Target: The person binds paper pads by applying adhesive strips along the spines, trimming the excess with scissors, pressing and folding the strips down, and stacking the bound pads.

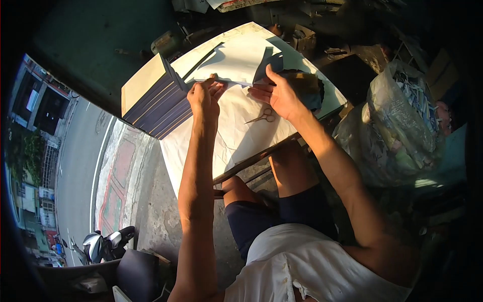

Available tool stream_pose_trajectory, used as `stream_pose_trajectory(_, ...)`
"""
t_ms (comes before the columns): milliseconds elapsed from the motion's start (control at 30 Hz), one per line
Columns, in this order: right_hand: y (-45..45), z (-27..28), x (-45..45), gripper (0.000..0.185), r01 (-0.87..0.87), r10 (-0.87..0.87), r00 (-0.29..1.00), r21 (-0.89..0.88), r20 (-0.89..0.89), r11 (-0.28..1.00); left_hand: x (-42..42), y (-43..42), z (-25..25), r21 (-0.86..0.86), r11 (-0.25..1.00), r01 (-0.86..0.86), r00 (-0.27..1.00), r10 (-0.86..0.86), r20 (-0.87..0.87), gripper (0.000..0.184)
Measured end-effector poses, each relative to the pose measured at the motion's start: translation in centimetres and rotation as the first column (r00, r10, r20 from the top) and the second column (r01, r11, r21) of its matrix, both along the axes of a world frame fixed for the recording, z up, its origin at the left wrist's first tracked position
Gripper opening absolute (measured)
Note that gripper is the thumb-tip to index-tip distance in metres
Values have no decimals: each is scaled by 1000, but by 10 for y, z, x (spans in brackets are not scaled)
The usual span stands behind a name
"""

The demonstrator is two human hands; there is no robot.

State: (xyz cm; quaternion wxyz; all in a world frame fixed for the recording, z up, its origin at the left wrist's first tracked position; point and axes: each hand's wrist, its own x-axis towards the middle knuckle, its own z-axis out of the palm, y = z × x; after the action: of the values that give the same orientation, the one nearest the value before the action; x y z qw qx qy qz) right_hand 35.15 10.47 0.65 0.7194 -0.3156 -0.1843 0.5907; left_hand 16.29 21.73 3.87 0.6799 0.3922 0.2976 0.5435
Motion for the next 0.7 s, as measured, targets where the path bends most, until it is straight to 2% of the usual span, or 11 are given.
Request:
stream_pose_trajectory(100, -34, 12, -5, 56, -98, 108, 991, 122, -75, 988, -56, -47, 16, -85, 994, 72, 989, -82, -125, 9)
stream_pose_trajectory(267, -88, -13, -64, 60, -105, 157, 869, -135, 469, 985, -150, -63, -7, -30, 986, 163, 732, -142, -666, 52)
stream_pose_trajectory(300, -96, -19, -76, 60, -192, 259, 782, -177, 567, 965, -155, -72, -21, 169, 982, 86, 561, 92, -822, 44)
stream_pose_trajectory(333, -107, -22, -97, 60, -112, 182, 788, -154, 588, 982, -159, -80, -22, 650, 731, 209, 243, 605, -758, 43)
stream_pose_trajectory(367, -115, -22, -113, 60, -31, 104, 785, -130, 610, 991, -160, -89, -21, 831, 280, 481, 5, 947, -322, 42)
stream_pose_trajectory(400, -118, -19, -113, 66, -83, 246, 635, -252, 732, 964, -153, -101, -23, 767, 547, 335, 130, 779, -613, 35)
stream_pose_trajectory(433, -132, -32, -129, 73, 6, 58, 744, -93, 665, 996, -139, -120, -13, 549, 803, 231, 311, 474, -824, 36)
stream_pose_trajectory(500, -135, -29, -128, 75, -157, 175, 676, -92, 716, 983, -119, -149, 14, 301, 914, 271, 459, 153, -875, 50)
stream_pose_trajectory(567, -143, -5, -136, 78, -308, 258, 778, -9, 572, 951, -102, -155, 25, 356, 813, 461, 142, 328, -934, 64)
stream_pose_trajectory(600, -146, 5, -140, 80, -375, 313, 868, 94, 386, 922, -96, -156, 23, 403, 754, 518, 90, 421, -903, 64)
stream_pose_trajectory(700, -149, -6, -141, 84, -400, 353, 886, 107, 301, 910, -96, -141, 16, 397, 686, 610, 90, 438, -895, 57)
